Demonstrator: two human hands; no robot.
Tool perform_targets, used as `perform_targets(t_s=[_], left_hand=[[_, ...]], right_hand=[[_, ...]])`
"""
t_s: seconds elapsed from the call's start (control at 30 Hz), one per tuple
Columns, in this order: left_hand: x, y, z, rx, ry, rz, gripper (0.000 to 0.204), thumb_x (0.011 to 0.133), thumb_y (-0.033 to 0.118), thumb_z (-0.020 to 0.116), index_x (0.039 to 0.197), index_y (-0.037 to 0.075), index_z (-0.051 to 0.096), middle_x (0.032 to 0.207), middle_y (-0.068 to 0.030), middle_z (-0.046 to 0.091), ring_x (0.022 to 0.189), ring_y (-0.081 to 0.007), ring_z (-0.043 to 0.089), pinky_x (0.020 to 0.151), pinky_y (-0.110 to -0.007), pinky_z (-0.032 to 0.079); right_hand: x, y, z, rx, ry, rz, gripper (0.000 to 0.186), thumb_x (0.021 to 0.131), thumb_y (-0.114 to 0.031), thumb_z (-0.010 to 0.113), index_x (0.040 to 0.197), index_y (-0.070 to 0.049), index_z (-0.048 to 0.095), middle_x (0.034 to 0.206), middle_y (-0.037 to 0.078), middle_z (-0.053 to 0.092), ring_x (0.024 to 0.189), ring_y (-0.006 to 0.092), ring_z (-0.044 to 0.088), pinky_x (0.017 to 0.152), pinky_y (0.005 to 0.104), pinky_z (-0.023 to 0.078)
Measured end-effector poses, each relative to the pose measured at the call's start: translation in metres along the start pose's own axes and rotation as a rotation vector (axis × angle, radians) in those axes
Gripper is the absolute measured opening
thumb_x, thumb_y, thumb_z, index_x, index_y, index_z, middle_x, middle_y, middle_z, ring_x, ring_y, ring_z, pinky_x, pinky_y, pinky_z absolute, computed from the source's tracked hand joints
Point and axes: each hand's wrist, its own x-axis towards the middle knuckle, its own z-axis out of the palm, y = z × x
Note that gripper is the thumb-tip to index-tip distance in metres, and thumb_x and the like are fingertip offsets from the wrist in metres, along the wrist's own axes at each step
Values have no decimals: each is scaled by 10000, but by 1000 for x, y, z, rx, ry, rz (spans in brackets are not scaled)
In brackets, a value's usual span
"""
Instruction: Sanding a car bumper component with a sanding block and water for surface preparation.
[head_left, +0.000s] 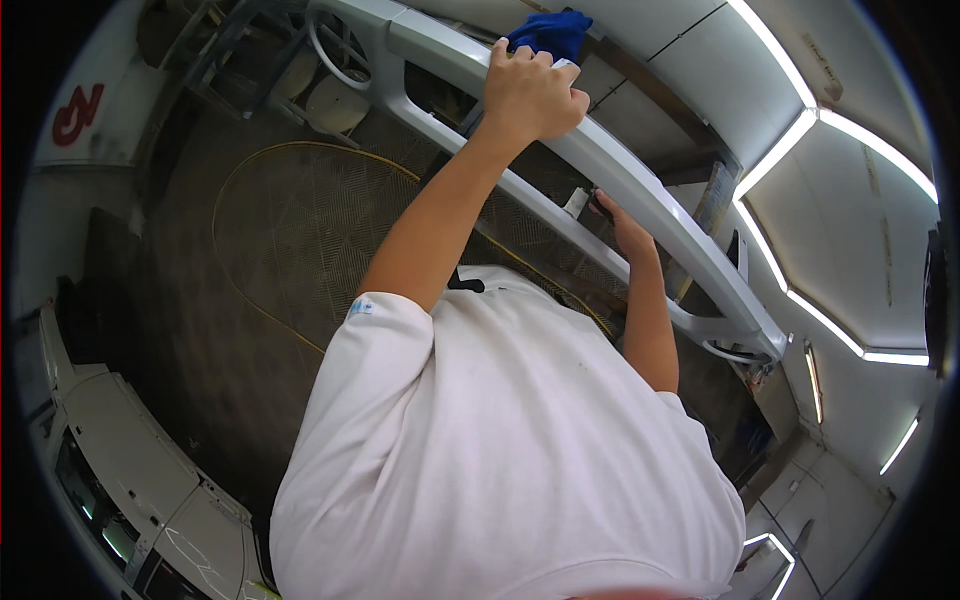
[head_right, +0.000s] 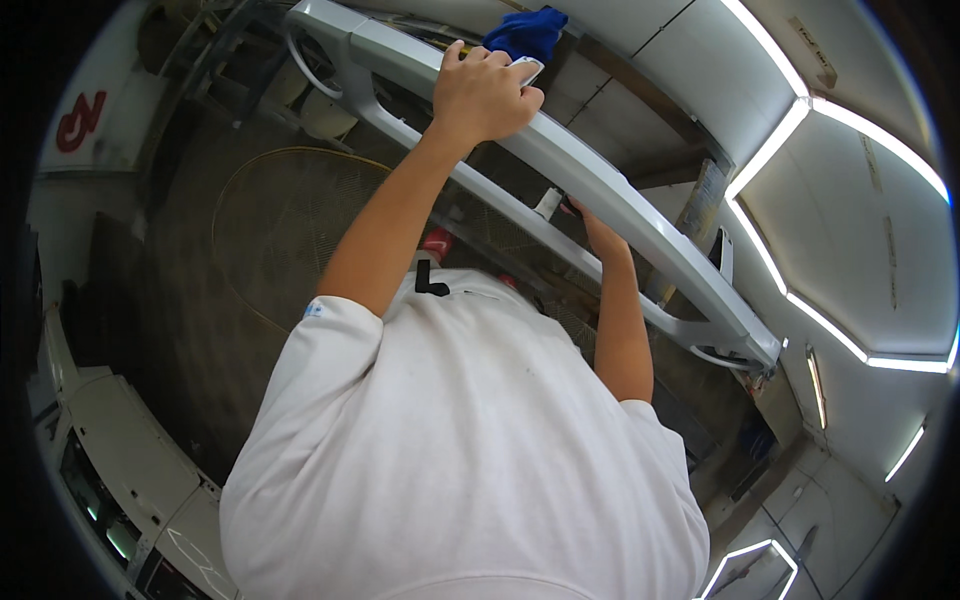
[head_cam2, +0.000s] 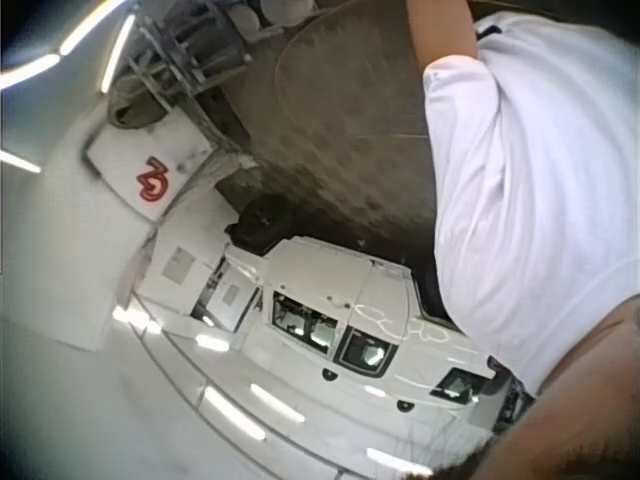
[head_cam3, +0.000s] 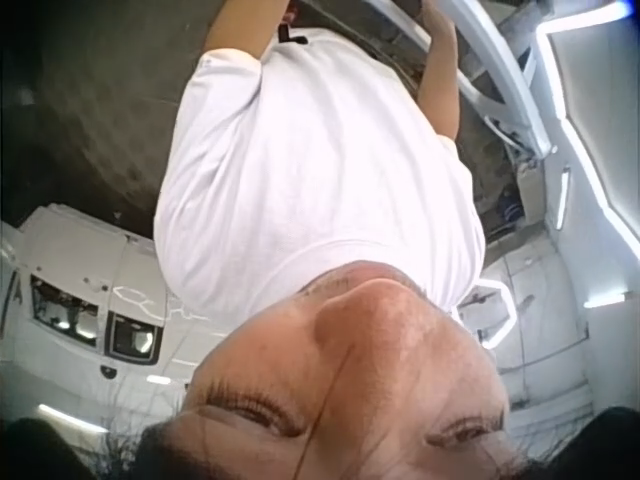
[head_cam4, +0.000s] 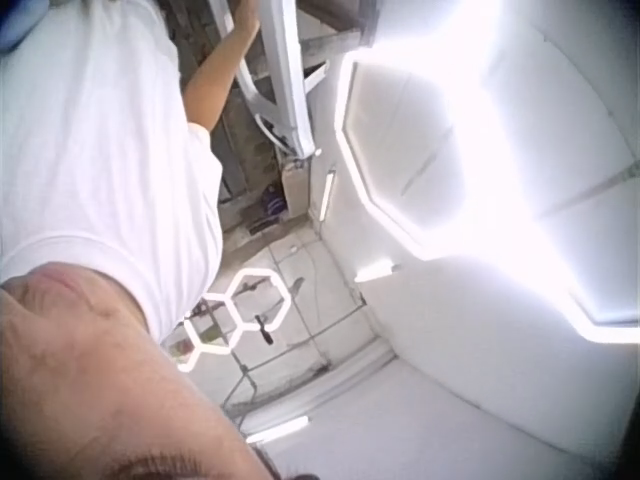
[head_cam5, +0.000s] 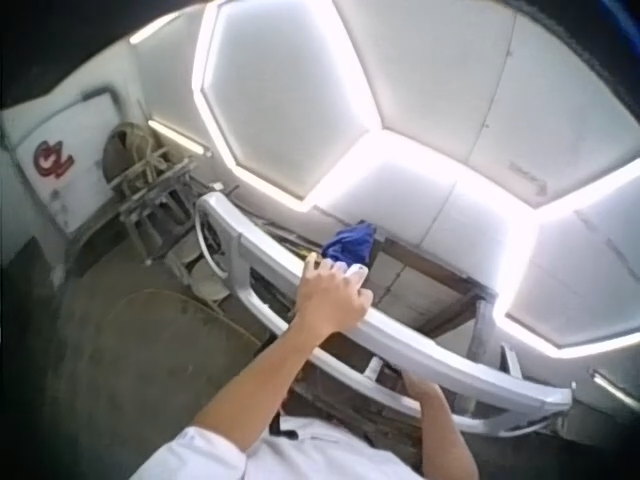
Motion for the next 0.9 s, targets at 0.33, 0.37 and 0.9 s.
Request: perform_targets(t_s=[0.33, 0.37, 0.9], left_hand=[[2, 5, 2, -65, 90, 23, 398, 843, 357, 556, 1133, 207, 783, 1062, -129, 757, 1052, -285, 685, 1141, -532, 333], [1, 5, 1, -57, 88, 24, 402, 847, 360, 554, 1143, 211, 780, 1066, -126, 757, 1059, -285, 684, 1142, -530, 332], [-4, 4, 3, -39, 117, 37, 395, 849, 387, 561, 1130, 234, 790, 1075, -124, 758, 1020, -259, 700, 1078, -500, 357]], right_hand=[[-11, -11, 10, -174, -62, -35, 426, 843, -353, 828, 1021, 23, 740, 894, 112, 740, 863, 204, 696, 846, 358, 525], [-10, -9, 12, -334, -25, -75, 513, 813, -410, 842, 1013, 49, 729, 888, 154, 735, 856, 242, 700, 841, 382, 526], [-15, -13, -5, -579, 18, -161, 507, 917, -375, 729, 1242, 11, 682, 1192, 207, 706, 1117, 359, 641, 1020, 431, 459]])
